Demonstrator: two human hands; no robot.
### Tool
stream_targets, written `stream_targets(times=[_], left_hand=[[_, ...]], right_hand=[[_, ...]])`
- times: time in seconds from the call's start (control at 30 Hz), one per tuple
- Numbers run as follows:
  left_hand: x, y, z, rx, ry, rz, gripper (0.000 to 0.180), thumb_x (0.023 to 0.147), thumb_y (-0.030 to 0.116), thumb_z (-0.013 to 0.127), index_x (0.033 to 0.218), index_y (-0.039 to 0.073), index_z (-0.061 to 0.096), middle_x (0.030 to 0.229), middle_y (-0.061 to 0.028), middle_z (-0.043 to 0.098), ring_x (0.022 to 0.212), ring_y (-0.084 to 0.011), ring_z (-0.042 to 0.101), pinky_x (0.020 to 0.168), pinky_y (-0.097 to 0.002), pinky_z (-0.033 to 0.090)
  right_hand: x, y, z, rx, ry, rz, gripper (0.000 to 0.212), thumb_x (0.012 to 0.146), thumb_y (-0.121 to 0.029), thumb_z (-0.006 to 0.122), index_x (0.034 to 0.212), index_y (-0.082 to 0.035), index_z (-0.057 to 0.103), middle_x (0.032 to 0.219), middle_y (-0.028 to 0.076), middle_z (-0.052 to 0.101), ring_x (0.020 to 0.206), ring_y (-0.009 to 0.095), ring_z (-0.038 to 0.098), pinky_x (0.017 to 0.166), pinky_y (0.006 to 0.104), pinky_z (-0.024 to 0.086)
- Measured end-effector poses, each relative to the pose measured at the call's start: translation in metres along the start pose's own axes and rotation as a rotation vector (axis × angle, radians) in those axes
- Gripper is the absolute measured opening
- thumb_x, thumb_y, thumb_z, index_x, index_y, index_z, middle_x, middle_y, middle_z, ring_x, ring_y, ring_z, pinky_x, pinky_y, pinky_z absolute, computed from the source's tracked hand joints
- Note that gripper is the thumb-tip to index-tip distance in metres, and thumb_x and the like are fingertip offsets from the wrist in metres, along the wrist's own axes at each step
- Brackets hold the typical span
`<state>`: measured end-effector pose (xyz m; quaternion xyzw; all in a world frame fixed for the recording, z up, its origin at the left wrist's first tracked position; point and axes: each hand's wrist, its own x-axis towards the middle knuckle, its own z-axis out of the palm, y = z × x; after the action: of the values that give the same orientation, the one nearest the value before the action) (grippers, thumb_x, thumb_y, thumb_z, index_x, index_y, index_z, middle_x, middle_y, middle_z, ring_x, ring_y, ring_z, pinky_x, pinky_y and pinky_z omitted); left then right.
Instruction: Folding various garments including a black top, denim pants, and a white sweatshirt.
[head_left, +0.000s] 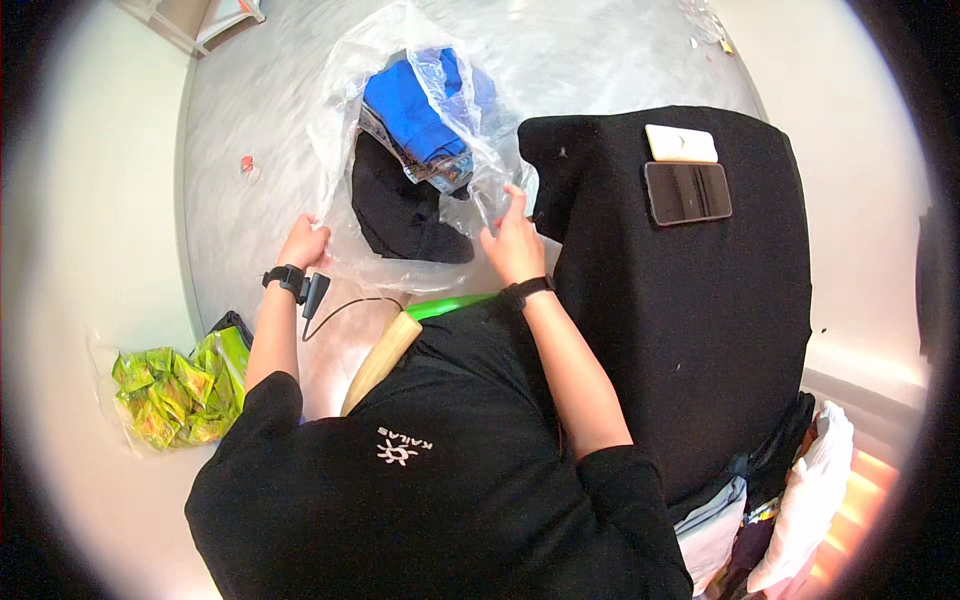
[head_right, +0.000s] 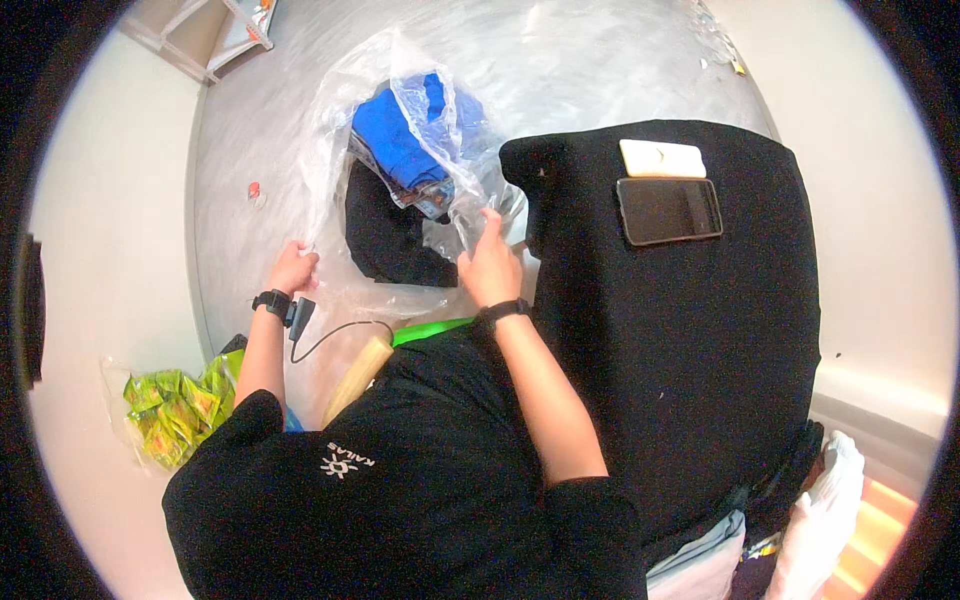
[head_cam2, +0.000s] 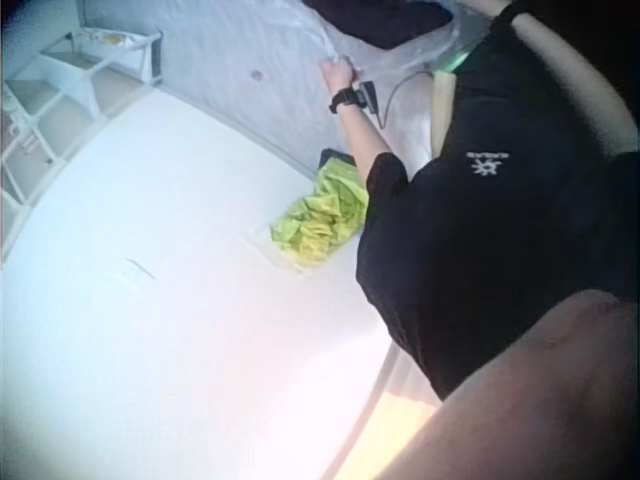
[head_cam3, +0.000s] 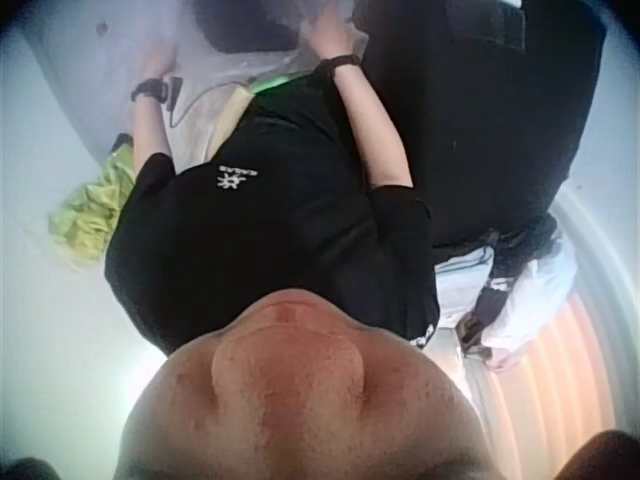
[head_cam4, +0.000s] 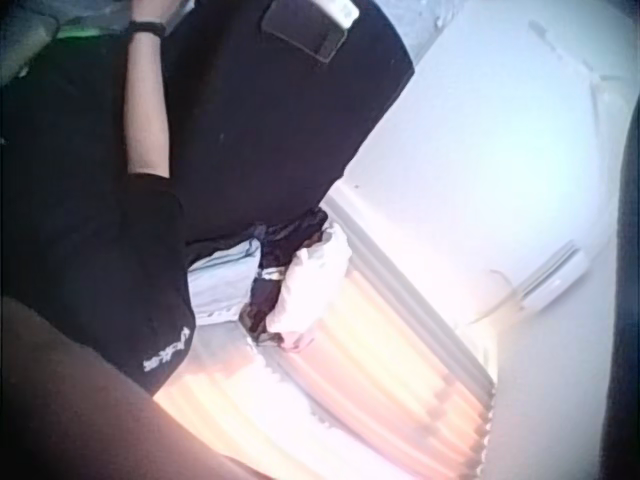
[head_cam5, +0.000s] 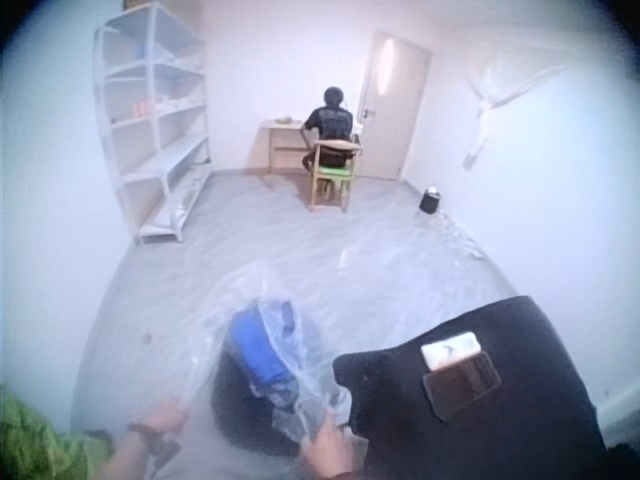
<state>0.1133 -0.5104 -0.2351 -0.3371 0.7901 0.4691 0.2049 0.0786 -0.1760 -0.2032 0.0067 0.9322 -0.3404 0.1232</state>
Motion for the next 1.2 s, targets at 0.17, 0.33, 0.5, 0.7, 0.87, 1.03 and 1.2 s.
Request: stream_targets(times=[0.17,0.33,0.5,0.7,0.87,1.03,1.2], left_hand=[[-0.005,0.043,-0.053,-0.313,0.12,0.297,0.061,0.083,0.019,0.059,0.137,0.001,0.036,0.075,-0.0016,0.054,0.06,-0.0102,0.051,0.041,-0.0262,0.04],[-0.004,0.043,-0.06,-0.297,0.193,0.219,0.058,0.082,0.015,0.059,0.134,0.001,0.039,0.069,0.0004,0.053,0.055,-0.0097,0.05,0.043,-0.0251,0.04],[-0.017,0.043,-0.048,-0.057,0.026,0.142,0.059,0.079,0.012,0.058,0.133,0.003,0.037,0.066,-0.0046,0.055,0.052,-0.0131,0.054,0.047,-0.0279,0.045],[-0.017,0.041,-0.037,0.1,-0.022,0.133,0.061,0.081,0.012,0.054,0.136,0.001,0.031,0.067,-0.0082,0.061,0.052,-0.0155,0.058,0.05,-0.0283,0.048],[-0.022,0.048,-0.035,0.178,-0.043,0.128,0.061,0.082,0.016,0.052,0.137,0.001,0.03,0.069,-0.0088,0.062,0.055,-0.0151,0.059,0.05,-0.0275,0.047],[-0.022,0.055,-0.033,0.216,-0.006,0.174,0.059,0.083,0.019,0.053,0.135,0.0,0.034,0.071,-0.0096,0.063,0.058,-0.0164,0.06,0.053,-0.0303,0.047],[-0.02,0.066,-0.034,0.539,0.202,0.511,0.043,0.085,0.024,0.057,0.124,0.006,0.053,0.08,-0.0084,0.062,0.071,-0.0138,0.059,0.064,-0.0263,0.047]], right_hand=[[0.011,-0.001,-0.013,0.311,0.231,-0.153,0.04,0.079,-0.003,0.052,0.114,-0.008,0.036,0.068,0.013,0.052,0.066,0.037,0.059,0.063,0.0474,0.046],[0.02,-0.018,-0.045,0.414,0.298,-0.113,0.036,0.079,-0.004,0.053,0.113,-0.008,0.04,0.067,0.01,0.05,0.058,0.025,0.054,0.058,0.0389,0.045],[0.018,-0.01,-0.043,0.413,0.232,-0.12,0.027,0.078,-0.005,0.054,0.105,-0.006,0.052,0.069,0.01,0.054,0.059,0.023,0.055,0.058,0.0358,0.045],[0.015,-0.002,-0.028,0.385,0.201,-0.157,0.015,0.078,-0.007,0.056,0.091,-0.006,0.064,0.071,0.011,0.056,0.062,0.022,0.057,0.06,0.0337,0.047],[0.007,0.0,-0.025,0.336,0.17,-0.221,0.013,0.079,-0.008,0.056,0.079,-0.006,0.069,0.075,0.012,0.059,0.069,0.026,0.06,0.066,0.0346,0.049],[0.0,0.004,-0.026,0.288,0.105,-0.215,0.014,0.078,-0.008,0.06,0.09,-0.008,0.067,0.083,0.01,0.058,0.071,0.022,0.06,0.067,0.0328,0.049],[-0.019,-0.006,-0.042,0.387,0.09,-0.264,0.013,0.075,-0.002,0.061,0.087,-0.008,0.064,0.09,0.007,0.053,0.068,0.017,0.056,0.064,0.0288,0.047]])
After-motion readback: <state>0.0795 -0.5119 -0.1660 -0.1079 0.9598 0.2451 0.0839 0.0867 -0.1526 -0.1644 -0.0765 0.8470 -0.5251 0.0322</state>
